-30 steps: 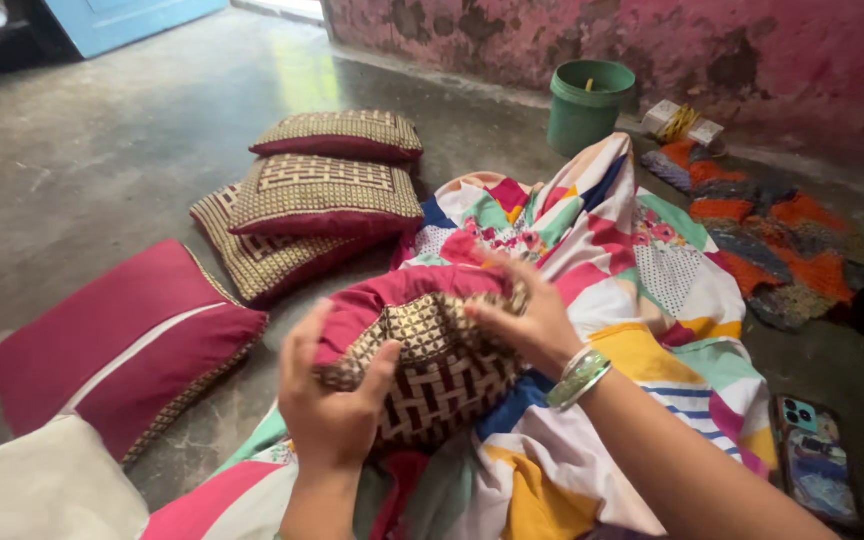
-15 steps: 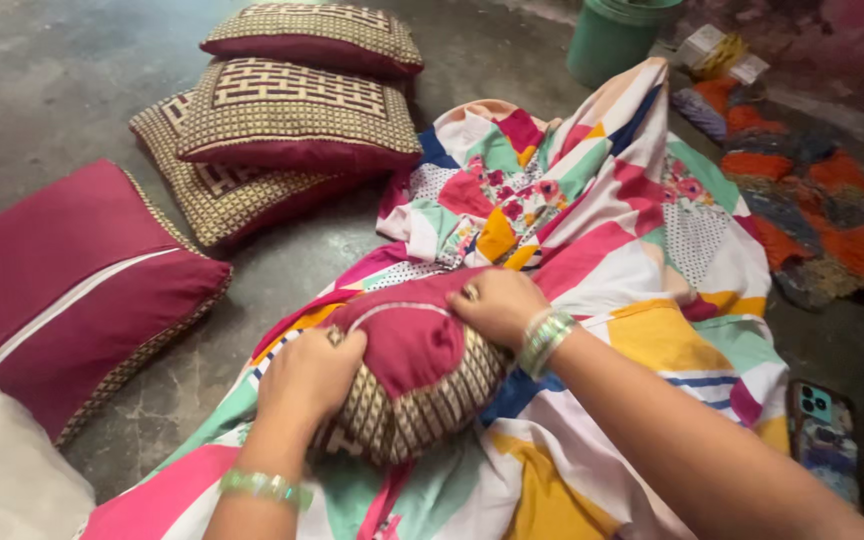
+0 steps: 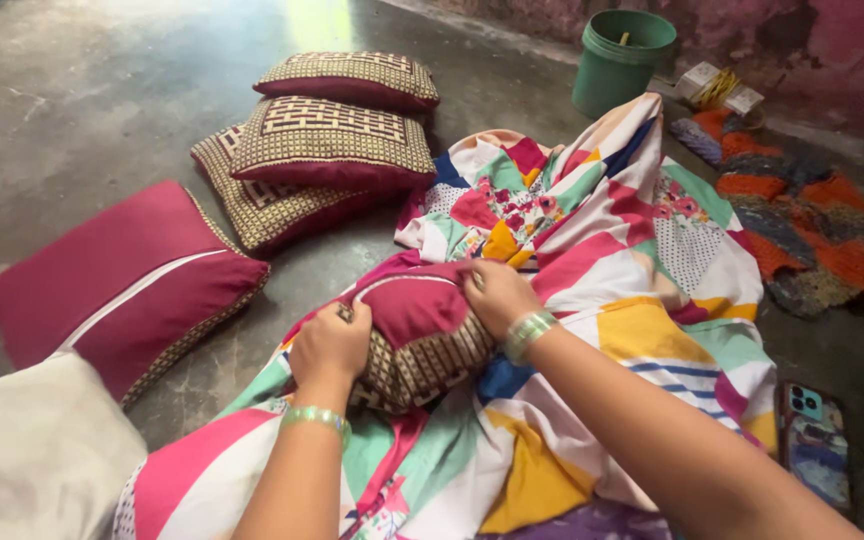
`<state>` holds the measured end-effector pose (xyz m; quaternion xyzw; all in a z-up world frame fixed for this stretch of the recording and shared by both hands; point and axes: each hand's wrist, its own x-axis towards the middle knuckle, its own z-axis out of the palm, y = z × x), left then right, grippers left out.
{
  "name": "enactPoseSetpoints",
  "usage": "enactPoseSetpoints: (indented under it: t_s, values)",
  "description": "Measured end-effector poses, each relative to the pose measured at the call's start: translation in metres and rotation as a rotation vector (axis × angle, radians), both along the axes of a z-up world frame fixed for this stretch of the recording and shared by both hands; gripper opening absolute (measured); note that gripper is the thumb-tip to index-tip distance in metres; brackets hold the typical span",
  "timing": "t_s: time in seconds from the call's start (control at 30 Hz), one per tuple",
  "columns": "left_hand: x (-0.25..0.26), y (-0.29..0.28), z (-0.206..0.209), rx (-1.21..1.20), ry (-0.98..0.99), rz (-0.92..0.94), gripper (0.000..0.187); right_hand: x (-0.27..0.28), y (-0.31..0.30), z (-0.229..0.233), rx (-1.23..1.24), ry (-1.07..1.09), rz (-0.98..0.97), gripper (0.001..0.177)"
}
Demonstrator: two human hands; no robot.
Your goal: The person inserts a pillow insert into a patterned pillow cover, adjusts the fabric, and smooths the surface. They repeat this process with multiple pillows, ensuring the inserts are fully inside and the covers are properly aligned.
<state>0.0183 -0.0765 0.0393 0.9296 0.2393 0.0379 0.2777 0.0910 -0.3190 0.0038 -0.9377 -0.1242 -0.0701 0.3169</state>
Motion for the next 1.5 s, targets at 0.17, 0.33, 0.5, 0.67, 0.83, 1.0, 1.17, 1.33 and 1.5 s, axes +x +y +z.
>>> enactPoseSetpoints:
  t_s: [0.17,0.33,0.5,0.67,0.83,1.0,1.17,1.33,1.5]
  values:
    - [-0.061,0.009,0.006,-0.152,-0.185,-0.065,0.046,-0.063,-0.071,0.016,0.438,0.437,0.019,0.039]
    - [-0.072,0.029,0.067,-0.739,-0.837,-0.123,0.035,-0.075,-0.094,0.113,0.639,-0.005,0.165,0.045]
    - [-0.043,0.002,0.134,0.001,-0.516,-0.254,0.035,-0.058,-0.031,0.156,0.073,-0.253,0.363,0.051]
    - [0.003,-0.030,0.116,0.370,0.204,-0.380,0.056,-0.028,0.039,0.121,-0.530,-0.154,0.277,0.051]
    - [0.059,-0.026,0.072,0.301,0.261,-0.371,0.055,0.008,0.073,0.106,-0.647,0.095,0.236,0.047]
    - [0.126,-0.015,0.038,0.351,0.241,-0.329,0.052,0.081,0.102,0.080,-0.600,0.118,0.205,0.047]
    - [0.180,0.008,-0.014,0.394,0.168,-0.290,0.056,0.143,0.128,0.038,-0.680,0.152,0.176,0.044]
    - [0.213,0.023,-0.065,0.416,0.105,-0.275,0.056,0.155,0.146,-0.003,-0.604,-0.176,0.103,0.035]
    - [0.212,0.019,-0.070,0.400,0.060,-0.239,0.053,0.149,0.141,-0.012,-0.576,-0.328,0.051,0.034]
